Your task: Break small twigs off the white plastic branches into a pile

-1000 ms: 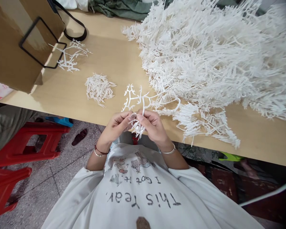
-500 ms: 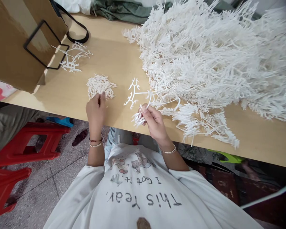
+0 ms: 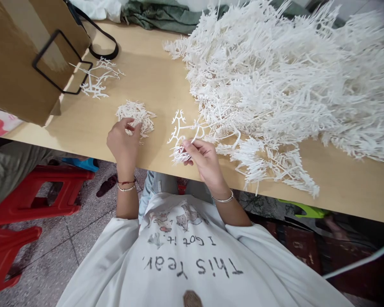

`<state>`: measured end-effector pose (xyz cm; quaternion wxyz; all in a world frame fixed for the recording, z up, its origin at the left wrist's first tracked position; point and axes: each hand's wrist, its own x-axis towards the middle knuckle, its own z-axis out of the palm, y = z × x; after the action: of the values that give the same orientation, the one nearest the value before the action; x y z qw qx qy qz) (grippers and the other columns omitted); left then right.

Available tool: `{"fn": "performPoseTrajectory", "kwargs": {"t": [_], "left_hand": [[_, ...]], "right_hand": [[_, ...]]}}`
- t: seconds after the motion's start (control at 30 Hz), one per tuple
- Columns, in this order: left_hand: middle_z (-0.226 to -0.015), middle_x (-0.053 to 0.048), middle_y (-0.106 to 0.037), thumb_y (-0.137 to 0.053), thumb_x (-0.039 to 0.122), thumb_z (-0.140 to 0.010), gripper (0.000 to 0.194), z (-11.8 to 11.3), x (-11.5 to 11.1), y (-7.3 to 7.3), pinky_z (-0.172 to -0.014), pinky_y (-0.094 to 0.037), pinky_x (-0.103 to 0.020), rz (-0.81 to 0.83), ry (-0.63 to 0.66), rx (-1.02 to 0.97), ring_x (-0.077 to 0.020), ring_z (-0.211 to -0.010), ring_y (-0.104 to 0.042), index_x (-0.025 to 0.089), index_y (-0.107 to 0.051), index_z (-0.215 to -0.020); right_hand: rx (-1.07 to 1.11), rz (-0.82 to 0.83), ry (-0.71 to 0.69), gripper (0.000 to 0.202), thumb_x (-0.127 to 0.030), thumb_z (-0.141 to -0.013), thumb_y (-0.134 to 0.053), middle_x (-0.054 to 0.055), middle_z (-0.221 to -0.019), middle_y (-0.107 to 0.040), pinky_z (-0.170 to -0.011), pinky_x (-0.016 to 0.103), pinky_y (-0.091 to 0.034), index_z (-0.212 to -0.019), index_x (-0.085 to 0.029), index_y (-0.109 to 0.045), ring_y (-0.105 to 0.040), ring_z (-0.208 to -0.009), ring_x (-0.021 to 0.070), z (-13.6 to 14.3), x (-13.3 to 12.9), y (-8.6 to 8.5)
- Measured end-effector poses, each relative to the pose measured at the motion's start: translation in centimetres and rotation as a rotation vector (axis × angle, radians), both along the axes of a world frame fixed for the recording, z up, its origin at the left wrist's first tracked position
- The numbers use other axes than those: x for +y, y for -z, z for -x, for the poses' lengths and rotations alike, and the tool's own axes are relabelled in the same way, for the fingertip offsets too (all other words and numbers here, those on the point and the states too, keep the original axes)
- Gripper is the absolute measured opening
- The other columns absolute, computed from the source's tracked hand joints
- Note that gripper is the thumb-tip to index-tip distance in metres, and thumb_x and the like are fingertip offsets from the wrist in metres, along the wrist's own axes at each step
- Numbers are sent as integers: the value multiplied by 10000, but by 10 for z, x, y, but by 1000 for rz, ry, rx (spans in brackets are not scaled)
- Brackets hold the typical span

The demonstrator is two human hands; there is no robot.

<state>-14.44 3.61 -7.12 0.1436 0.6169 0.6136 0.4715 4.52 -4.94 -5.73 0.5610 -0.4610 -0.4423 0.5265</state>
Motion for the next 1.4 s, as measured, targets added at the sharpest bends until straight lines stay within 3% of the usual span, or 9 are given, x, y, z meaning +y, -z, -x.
{"fn": "performPoseTrajectory", "kwargs": {"t": [0.1,0.23,0.3,0.43,0.73,0.87,1.07,1.3,1.4], "left_hand": [[-823,13,-555,-580,397,-831,246,-12,-18,-12,-592,-225,-290,-83,152,-123,-85,-567,-347,208,-607,-986],[-644,17,-472,-455,407,-896,280,-37,-49,-22,-557,-270,-270,104,723,-229,-97,-574,-387,185,-562,-764],[-598,25,-413,-447,405,-899,312,-46,-58,-20,-541,-277,-261,202,862,-279,-96,-559,-375,181,-497,-688],[-563,35,-323,-447,414,-896,353,-52,-63,-11,-510,-258,-251,235,794,-411,-91,-529,-312,183,-433,-630],[-582,21,-382,-512,569,-801,426,-50,-74,-5,-498,-355,-241,432,722,-734,-92,-522,-377,190,-464,-615],[-610,17,-413,-538,497,-805,322,-46,-77,-10,-496,-375,-231,517,661,-818,-95,-543,-396,197,-516,-690],[-570,41,-281,-560,402,-803,284,-38,-70,-15,-418,-226,-203,709,893,-881,-66,-477,-249,177,-474,-652],[-599,27,-330,-461,469,-873,376,-48,-79,-16,-494,-274,-239,395,835,-586,-86,-532,-286,179,-452,-634],[-584,28,-362,-469,471,-870,374,-49,-80,-15,-488,-277,-239,412,810,-595,-81,-520,-316,177,-485,-640]], "right_hand": [[-3,-15,16,323,-445,-800,-613,-30,-595,-521,-409,153,-415,-651,-158,-596,-473,-480,35,1,1,-1],[-27,-49,42,323,-442,-816,-593,-36,-567,-510,-384,157,-392,-663,-157,-591,-458,-443,35,6,1,0],[-81,-78,88,327,-439,-825,-580,-39,-558,-499,-398,161,-406,-653,-161,-568,-464,-453,41,8,0,0],[-176,-144,108,297,-409,-838,-571,-36,-592,-504,-464,160,-452,-666,-168,-551,-498,-511,47,7,-3,-4],[122,37,-393,294,-425,-776,-638,-66,-513,-488,-343,147,-371,-679,-154,-581,-445,-381,30,-3,-5,-4],[44,5,-389,267,-402,-801,-620,-60,-498,-518,-318,143,-311,-708,-152,-616,-417,-354,21,-4,-8,-6],[63,82,-351,324,-417,-763,-650,-72,-447,-448,-331,162,-269,-589,-158,-563,-371,-358,27,-11,-7,0],[19,99,-244,312,-427,-717,-668,-55,-495,-486,-377,171,-298,-573,-167,-574,-398,-420,42,-10,-5,5],[-15,101,-209,299,-440,-731,-653,-41,-524,-513,-407,176,-337,-604,-173,-607,-438,-458,55,-10,-6,4]]}}
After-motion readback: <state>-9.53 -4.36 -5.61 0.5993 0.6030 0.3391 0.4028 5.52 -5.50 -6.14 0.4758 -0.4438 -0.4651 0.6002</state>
